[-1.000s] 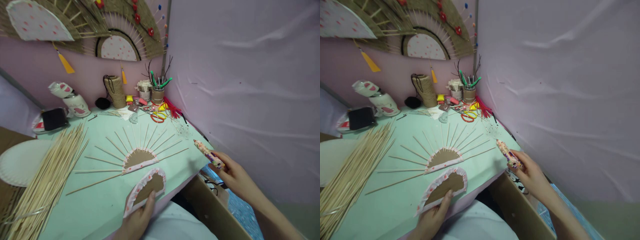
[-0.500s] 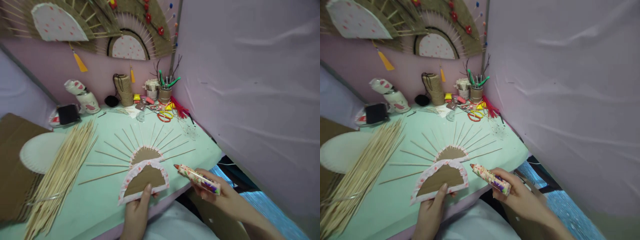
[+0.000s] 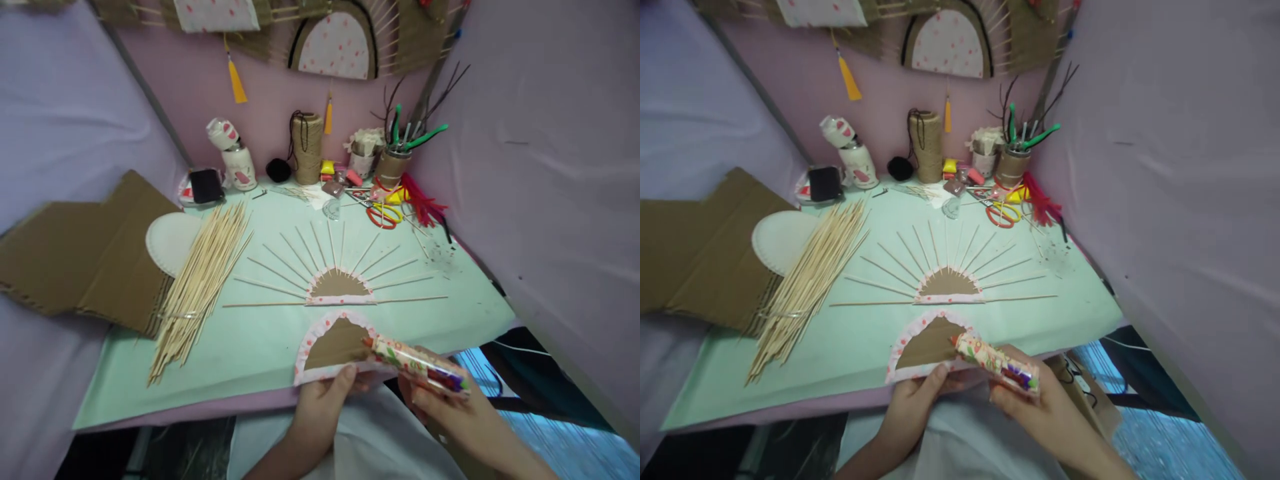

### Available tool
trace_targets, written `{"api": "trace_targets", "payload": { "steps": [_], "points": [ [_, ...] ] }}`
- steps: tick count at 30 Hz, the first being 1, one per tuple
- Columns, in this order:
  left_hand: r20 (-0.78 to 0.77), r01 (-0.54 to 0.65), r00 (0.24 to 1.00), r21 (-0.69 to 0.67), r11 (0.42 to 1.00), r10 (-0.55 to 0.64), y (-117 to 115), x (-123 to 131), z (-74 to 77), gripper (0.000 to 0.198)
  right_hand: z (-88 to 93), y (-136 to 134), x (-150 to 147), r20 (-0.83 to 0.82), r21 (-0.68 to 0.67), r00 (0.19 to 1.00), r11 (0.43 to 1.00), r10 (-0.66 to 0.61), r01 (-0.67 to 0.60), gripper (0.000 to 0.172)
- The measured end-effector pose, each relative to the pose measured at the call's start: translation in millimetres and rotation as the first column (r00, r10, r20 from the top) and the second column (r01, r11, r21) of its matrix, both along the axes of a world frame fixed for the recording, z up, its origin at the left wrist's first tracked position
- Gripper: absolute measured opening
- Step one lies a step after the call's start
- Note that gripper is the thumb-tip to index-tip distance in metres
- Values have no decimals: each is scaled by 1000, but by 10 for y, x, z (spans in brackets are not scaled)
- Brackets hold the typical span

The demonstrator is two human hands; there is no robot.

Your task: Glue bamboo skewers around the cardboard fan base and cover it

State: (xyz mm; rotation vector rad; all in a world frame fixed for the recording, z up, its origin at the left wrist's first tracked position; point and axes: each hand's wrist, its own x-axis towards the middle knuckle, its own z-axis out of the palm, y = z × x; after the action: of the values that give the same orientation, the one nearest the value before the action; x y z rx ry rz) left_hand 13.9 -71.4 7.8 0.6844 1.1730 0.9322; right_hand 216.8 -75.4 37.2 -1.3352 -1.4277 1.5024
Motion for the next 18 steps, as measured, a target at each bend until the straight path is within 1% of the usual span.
{"api": "trace_targets", "payload": {
  "steps": [2,4,7,9,11,12,13,15,17,18],
  "points": [
    [49,2,999,-19,1000,-1,13,1,-11,66,-51,-16,-24,-7,1,997,997,-77,77,32],
    [84,24,996,-30,999,-21,22,-9,-36,69,-59,-7,-63,0,15,990,990,-138,138,35],
    [40,88,995,14,996,-88,29,-52,-63,71,15,70,-131,54,108,980,977,-191,185,39],
    [-37,177,984,72,982,-174,23,-88,-54,66,97,150,-168,113,217,966,954,-233,205,40],
    [-110,293,953,107,950,-281,8,-117,-24,57,167,223,-189,162,312,943,921,-292,232,43],
    [-134,352,932,114,929,-336,-2,-127,-6,52,189,249,-193,173,334,935,911,-311,242,45],
    [-154,404,910,121,907,-385,-11,-133,10,48,201,266,-194,172,336,932,908,-319,249,46],
    [-173,469,879,152,870,-444,-21,-134,30,42,198,274,-191,153,287,945,928,-291,239,46],
    [-152,472,881,198,859,-449,-20,-131,31,39,182,260,-193,132,217,964,955,-233,201,46],
    [-132,456,890,207,865,-437,-16,-132,28,39,177,251,-199,129,190,969,965,-210,184,47]
  ]
}}
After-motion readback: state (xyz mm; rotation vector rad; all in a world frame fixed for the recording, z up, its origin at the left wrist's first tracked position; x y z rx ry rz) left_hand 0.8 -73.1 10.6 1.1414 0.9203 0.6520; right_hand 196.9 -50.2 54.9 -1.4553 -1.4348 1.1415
